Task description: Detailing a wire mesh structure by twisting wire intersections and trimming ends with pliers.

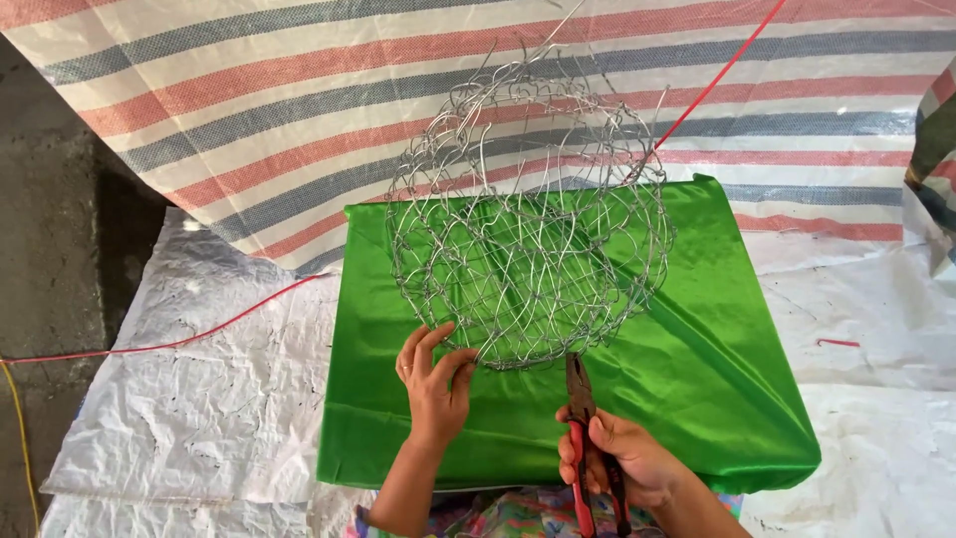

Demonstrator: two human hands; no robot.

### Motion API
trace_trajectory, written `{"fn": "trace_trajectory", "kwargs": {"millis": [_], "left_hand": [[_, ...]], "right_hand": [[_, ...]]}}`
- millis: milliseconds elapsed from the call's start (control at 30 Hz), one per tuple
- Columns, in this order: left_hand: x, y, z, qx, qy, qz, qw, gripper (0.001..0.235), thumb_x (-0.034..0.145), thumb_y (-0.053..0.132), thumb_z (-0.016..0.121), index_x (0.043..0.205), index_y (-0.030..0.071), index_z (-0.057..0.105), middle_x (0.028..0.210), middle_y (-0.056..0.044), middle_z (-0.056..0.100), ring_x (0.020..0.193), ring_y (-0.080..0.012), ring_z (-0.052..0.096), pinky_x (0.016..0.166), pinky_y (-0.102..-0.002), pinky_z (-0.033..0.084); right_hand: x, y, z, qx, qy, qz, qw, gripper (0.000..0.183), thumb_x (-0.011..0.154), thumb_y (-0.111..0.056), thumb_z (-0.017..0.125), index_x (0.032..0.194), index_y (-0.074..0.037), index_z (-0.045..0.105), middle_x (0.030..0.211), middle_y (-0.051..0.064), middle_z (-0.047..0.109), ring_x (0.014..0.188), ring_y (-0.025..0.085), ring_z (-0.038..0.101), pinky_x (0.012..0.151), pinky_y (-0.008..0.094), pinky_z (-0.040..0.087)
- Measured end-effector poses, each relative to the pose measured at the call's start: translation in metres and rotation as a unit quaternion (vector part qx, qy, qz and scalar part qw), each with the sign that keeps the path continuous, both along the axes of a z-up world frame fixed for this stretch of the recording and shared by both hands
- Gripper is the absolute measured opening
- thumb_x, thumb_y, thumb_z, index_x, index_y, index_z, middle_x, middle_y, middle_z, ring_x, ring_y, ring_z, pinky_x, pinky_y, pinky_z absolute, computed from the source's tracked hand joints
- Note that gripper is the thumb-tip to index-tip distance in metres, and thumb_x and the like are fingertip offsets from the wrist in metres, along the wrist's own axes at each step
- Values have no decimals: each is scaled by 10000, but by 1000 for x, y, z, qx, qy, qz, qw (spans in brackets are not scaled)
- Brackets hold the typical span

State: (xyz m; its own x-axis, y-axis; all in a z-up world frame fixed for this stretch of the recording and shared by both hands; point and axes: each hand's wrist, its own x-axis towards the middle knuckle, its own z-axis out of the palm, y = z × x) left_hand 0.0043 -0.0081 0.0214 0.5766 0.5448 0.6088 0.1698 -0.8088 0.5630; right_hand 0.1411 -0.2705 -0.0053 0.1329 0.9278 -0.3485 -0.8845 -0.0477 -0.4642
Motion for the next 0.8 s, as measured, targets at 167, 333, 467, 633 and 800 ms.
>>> {"fn": "trace_trajectory", "kwargs": {"millis": [167,333,467,633,800], "left_hand": [[-2,7,17,114,44,3,992,169,889,224,709,1055,241,732,1315,42,621,1462,-281,423,1233,-608,91],[-1,26,20,135,73,-74,985,137,881,283,701,975,189,733,1122,7,607,1351,-279,512,1224,-704,112],[4,33,21,88,88,-132,983,166,801,259,778,872,121,719,1052,-37,573,1129,-254,608,1219,-650,237],[5,36,27,41,94,-152,983,212,789,292,821,801,109,713,981,-24,588,988,-239,611,1208,-666,256],[8,41,27,-2,110,-168,980,264,779,326,858,767,99,724,944,-17,581,967,-250,603,1200,-613,295]], "right_hand": [[5,-18,17,-112,-99,14,989,362,1012,-170,541,1326,9,567,864,244,695,697,363,705,452,321,420],[39,-57,34,-225,-275,89,931,382,1009,-58,538,1379,-14,628,872,233,779,716,330,748,533,343,450],[53,-68,52,-282,-421,36,861,409,971,-101,595,1376,-87,651,892,166,812,747,248,739,570,334,475],[56,-57,56,-364,-581,33,727,234,942,-218,648,1146,-108,678,763,62,805,680,183,687,671,303,511],[46,-39,73,-418,-725,166,522,400,946,-376,579,1342,-341,538,1021,-81,786,890,189,740,759,350,542]]}}
